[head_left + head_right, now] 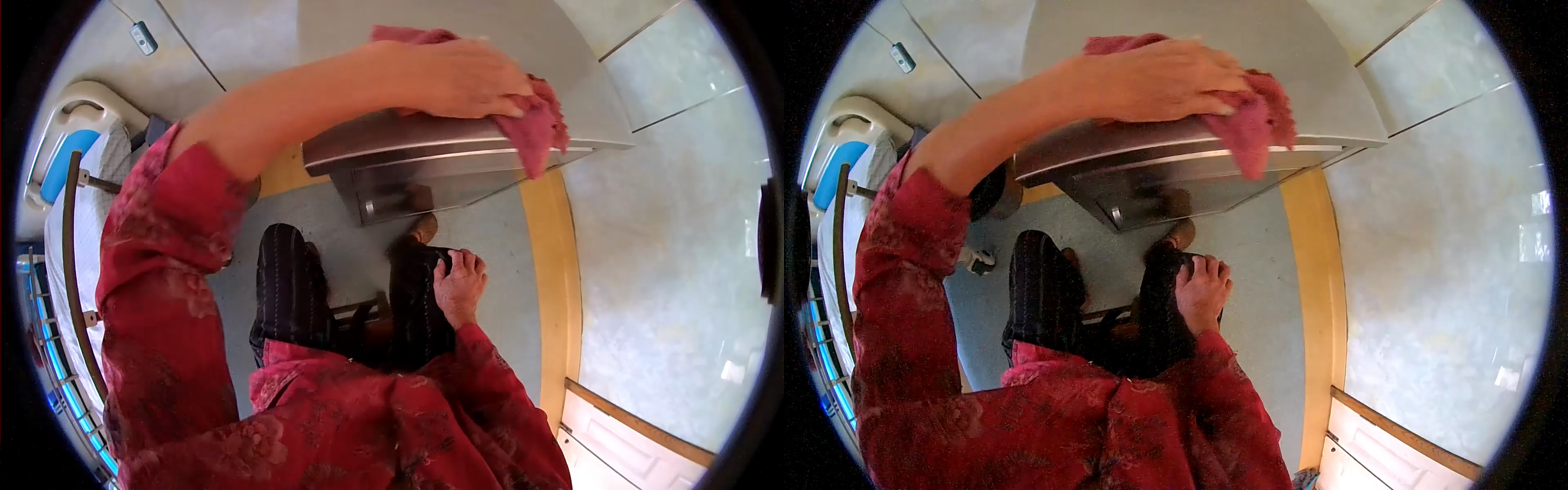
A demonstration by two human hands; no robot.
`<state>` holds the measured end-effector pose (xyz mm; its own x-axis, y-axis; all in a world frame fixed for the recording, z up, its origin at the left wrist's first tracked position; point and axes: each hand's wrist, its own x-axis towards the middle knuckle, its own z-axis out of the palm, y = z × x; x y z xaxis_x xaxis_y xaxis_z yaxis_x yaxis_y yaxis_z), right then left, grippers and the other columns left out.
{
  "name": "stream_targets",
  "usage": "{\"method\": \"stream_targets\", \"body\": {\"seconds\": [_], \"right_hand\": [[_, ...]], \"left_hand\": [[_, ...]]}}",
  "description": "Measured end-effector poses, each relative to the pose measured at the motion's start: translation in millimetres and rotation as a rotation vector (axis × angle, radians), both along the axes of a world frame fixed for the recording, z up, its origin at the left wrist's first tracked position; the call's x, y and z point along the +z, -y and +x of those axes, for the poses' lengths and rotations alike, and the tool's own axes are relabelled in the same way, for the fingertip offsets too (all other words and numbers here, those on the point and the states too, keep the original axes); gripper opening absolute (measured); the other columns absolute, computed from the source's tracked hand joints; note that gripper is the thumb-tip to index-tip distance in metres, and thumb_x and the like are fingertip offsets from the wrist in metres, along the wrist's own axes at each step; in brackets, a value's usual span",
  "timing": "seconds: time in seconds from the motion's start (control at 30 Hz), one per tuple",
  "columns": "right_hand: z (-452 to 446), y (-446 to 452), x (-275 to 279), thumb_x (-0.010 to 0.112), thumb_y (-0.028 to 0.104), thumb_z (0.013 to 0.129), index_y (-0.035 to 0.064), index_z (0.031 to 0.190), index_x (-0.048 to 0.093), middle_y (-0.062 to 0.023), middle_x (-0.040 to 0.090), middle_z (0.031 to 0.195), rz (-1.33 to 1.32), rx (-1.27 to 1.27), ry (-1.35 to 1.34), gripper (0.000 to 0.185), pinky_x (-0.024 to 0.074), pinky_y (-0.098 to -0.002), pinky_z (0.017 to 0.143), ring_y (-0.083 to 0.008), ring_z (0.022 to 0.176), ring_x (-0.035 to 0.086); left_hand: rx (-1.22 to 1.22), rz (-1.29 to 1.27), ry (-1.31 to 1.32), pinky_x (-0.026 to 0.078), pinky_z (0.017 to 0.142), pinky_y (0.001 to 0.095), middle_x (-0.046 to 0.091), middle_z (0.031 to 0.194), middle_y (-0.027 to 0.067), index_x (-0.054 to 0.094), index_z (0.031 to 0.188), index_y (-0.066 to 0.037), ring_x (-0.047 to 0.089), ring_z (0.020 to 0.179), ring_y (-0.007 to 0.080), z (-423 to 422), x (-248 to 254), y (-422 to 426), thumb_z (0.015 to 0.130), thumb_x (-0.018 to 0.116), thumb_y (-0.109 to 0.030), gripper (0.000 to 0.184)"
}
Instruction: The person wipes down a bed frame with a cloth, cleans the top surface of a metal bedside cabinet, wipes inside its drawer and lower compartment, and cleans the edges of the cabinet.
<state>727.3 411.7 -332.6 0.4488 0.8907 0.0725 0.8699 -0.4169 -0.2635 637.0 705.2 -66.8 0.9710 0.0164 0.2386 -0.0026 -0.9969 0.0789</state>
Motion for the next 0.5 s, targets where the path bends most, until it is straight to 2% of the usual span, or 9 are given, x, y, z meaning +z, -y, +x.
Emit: {"method": "stream_targets", "body": {"seconds": [0.1, 0.17, 0.27, 0.37, 0.5], "right_hand": [[4.5, -0.7, -1.0, 0.066, 0.029, 0.086, 0.0112, 0.110, 0.064, -0.0085, 0.061, 0.119, 0.017, 0.007, -0.007, 0.030, 0.0439, -0.0501, 0.093, -0.0355, 0.118, 0.051], [9.3, -0.3, -3.6, 0.066, 0.029, 0.086, 0.0111, 0.110, 0.064, -0.0085, 0.061, 0.119, 0.018, 0.005, -0.014, 0.030, 0.0439, -0.0503, 0.093, -0.0358, 0.118, 0.051], [14.2, -1.4, -8.9, 0.066, 0.029, 0.086, 0.0108, 0.110, 0.063, -0.0088, 0.060, 0.119, 0.029, 0.014, -0.015, 0.031, 0.0435, -0.0505, 0.093, -0.0364, 0.118, 0.051], [15.7, -5.6, -7.0, 0.066, 0.030, 0.086, 0.0107, 0.110, 0.063, -0.0090, 0.060, 0.120, 0.033, 0.023, -0.049, 0.031, 0.0435, -0.0508, 0.093, -0.0365, 0.118, 0.051], [13.8, -8.3, -3.6, 0.065, 0.030, 0.087, 0.0099, 0.112, 0.063, -0.0099, 0.060, 0.121, 0.006, 0.030, -0.059, 0.032, 0.0431, -0.0510, 0.095, -0.0360, 0.119, 0.050]], "left_hand": [[-0.047, -0.037, 0.019, 0.041, 0.099, 0.0434, 0.059, 0.126, 0.0115, 0.059, 0.121, -0.009, 0.054, 0.120, 0.0269, 67.3, -4.3, -5.8, 0.101, 0.048, -0.032, 0.033], [-0.023, -0.074, 0.000, 0.044, 0.092, 0.0462, 0.063, 0.114, 0.0137, 0.062, 0.115, -0.008, 0.058, 0.112, 0.0287, 112.0, -6.1, -5.7, 0.098, 0.051, -0.036, 0.035], [-0.001, -0.069, -0.032, 0.046, 0.087, 0.0473, 0.067, 0.105, 0.0140, 0.064, 0.109, -0.007, 0.062, 0.106, 0.0316, 161.9, 0.2, -3.4, 0.096, 0.055, -0.039, 0.036], [-0.001, -0.058, 0.045, 0.047, 0.085, 0.0515, 0.068, 0.104, 0.0133, 0.066, 0.106, -0.007, 0.064, 0.103, 0.0341, 217.7, -13.9, -14.3, 0.096, 0.054, -0.040, 0.037], [0.071, -0.091, 0.085, 0.045, 0.088, 0.0579, 0.069, 0.109, 0.0119, 0.066, 0.106, -0.006, 0.064, 0.105, 0.0354, 241.4, -15.8, -5.8, 0.098, 0.052, -0.040, 0.038]]}}
